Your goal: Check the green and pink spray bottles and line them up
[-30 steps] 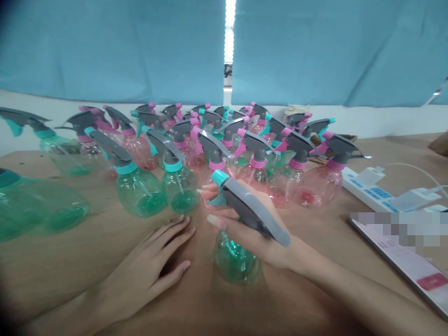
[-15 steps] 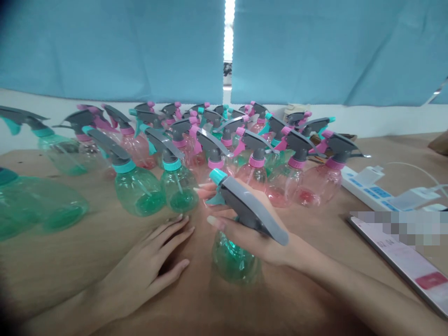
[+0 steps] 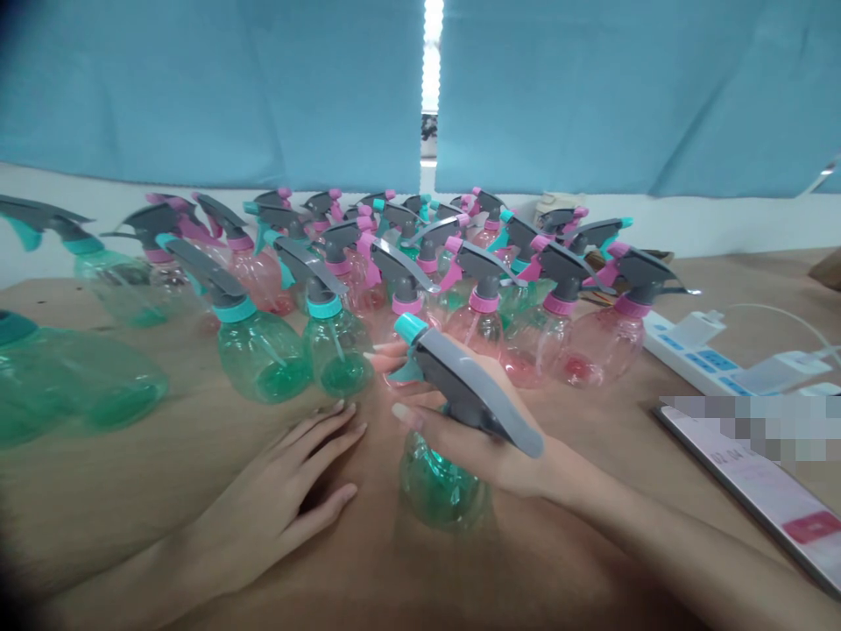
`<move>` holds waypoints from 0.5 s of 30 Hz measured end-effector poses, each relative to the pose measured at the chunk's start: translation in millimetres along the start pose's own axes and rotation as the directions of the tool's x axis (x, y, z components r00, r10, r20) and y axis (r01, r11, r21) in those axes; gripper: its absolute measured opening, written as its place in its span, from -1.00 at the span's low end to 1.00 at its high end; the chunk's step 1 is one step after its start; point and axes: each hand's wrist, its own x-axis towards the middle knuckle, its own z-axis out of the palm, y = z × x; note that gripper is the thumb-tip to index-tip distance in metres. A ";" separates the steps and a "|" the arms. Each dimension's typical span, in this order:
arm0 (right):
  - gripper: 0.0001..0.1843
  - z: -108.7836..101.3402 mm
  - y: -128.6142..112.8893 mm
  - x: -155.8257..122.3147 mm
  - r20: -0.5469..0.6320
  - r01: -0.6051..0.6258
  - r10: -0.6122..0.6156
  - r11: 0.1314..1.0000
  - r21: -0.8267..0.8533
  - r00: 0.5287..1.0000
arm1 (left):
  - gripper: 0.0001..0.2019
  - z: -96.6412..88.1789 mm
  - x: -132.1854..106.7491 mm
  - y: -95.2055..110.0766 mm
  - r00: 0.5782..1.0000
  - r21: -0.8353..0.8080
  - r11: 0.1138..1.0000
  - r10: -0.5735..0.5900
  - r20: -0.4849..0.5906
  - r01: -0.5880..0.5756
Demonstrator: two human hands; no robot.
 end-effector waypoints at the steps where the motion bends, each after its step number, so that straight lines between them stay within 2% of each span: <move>1: -0.56 -0.2 0.1 -0.7 0.001 -0.008 0.008 1.000 -0.002 1.000 | -0.53 0.0 0.0 0.1 1.000 0.001 1.000 0.000 0.001 0.000; 15: -0.74 -3.4 6.1 -5.9 -0.019 -0.015 0.014 0.999 -0.034 1.000 | -0.52 -0.3 -0.6 0.1 1.000 -0.005 1.000 0.000 0.013 0.000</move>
